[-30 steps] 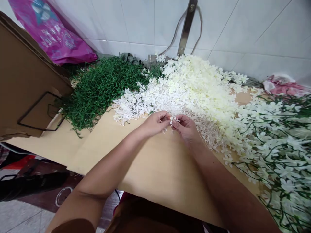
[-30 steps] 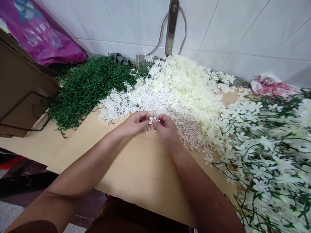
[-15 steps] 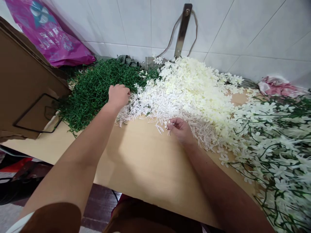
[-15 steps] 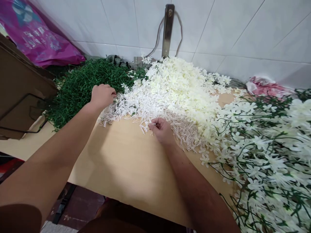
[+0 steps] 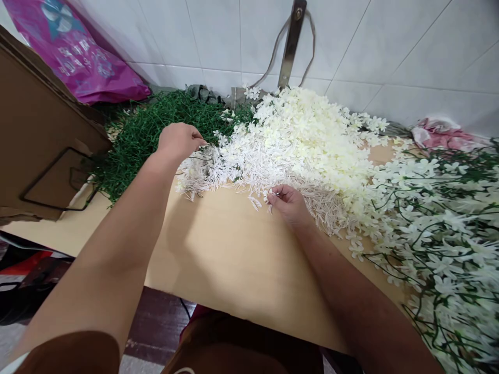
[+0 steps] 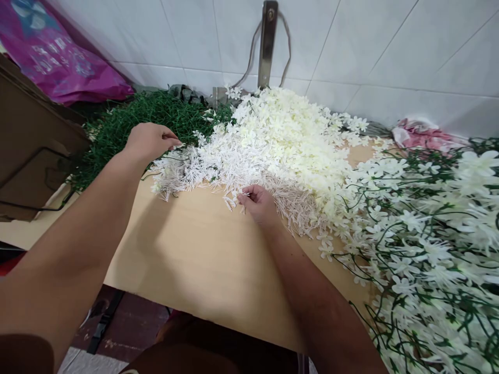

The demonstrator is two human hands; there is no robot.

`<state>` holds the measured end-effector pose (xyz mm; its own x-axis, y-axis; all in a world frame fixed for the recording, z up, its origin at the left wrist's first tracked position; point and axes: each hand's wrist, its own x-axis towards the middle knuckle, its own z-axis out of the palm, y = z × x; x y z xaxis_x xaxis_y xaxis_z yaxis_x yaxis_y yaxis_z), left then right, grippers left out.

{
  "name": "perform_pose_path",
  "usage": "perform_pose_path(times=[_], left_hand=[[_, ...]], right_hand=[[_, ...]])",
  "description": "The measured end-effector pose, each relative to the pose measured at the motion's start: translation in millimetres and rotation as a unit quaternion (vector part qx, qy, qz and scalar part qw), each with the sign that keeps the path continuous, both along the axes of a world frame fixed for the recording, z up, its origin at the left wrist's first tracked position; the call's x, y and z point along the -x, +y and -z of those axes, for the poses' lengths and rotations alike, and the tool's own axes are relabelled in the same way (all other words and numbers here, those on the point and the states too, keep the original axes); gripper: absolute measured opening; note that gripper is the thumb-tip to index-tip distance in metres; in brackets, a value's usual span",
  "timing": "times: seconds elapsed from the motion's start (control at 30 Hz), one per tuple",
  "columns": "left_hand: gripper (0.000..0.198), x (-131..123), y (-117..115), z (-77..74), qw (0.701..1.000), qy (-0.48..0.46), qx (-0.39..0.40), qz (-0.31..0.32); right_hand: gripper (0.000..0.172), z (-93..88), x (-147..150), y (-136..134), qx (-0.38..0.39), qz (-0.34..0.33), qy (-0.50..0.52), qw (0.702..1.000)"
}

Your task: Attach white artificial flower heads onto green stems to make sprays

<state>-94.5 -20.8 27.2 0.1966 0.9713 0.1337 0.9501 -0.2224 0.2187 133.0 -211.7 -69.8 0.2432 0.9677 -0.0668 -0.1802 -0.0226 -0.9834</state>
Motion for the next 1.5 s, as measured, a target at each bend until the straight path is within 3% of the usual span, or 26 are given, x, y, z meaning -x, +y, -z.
perform_pose_path(times=[0.2, 0.37, 0.53, 0.67, 0.83, 1.13, 1.3, 1.5], left_hand=[[0.024, -7, -14, -1.7, 0.974, -0.223, 0.019, 0.019], [0.015, -27, -58, 2.4, 0.945, -0.322, 0.031, 0.048], [0.016, -55, -127, 26.7, 0.893, -0.360, 0.194, 0.189], [0.018, -74, -161, 49.7, 0.854, -0.381, 0.261, 0.239], [0.018, -80, -165, 61.2, 0.834, -0.399, 0.282, 0.256], [0.017, -74, -162, 63.2, 0.814, -0.421, 0.324, 0.234], [0.015, -74, -160, 66.4, 0.813, -0.421, 0.305, 0.260], [0.020, -74, -159, 67.8, 0.815, -0.420, 0.309, 0.253]], right_hand=[[0.047, -3.7, -1, -1, 0.013, 0.024, 0.062, 0.998], [0.048, -13.5, -5, -11, 0.002, 0.027, 0.103, 0.994], [0.037, -18.2, -12, -31, -0.009, 0.017, 0.117, 0.993], [0.033, -16.7, -11, -41, -0.007, -0.029, 0.152, 0.988], [0.032, -12.7, -7, -41, 0.014, -0.063, 0.195, 0.979], [0.028, -5.3, -8, -42, 0.030, -0.068, 0.210, 0.975], [0.034, -4.4, -7, -41, 0.018, -0.065, 0.133, 0.989], [0.038, -8.6, -5, -42, -0.067, -0.017, -0.040, 0.997]])
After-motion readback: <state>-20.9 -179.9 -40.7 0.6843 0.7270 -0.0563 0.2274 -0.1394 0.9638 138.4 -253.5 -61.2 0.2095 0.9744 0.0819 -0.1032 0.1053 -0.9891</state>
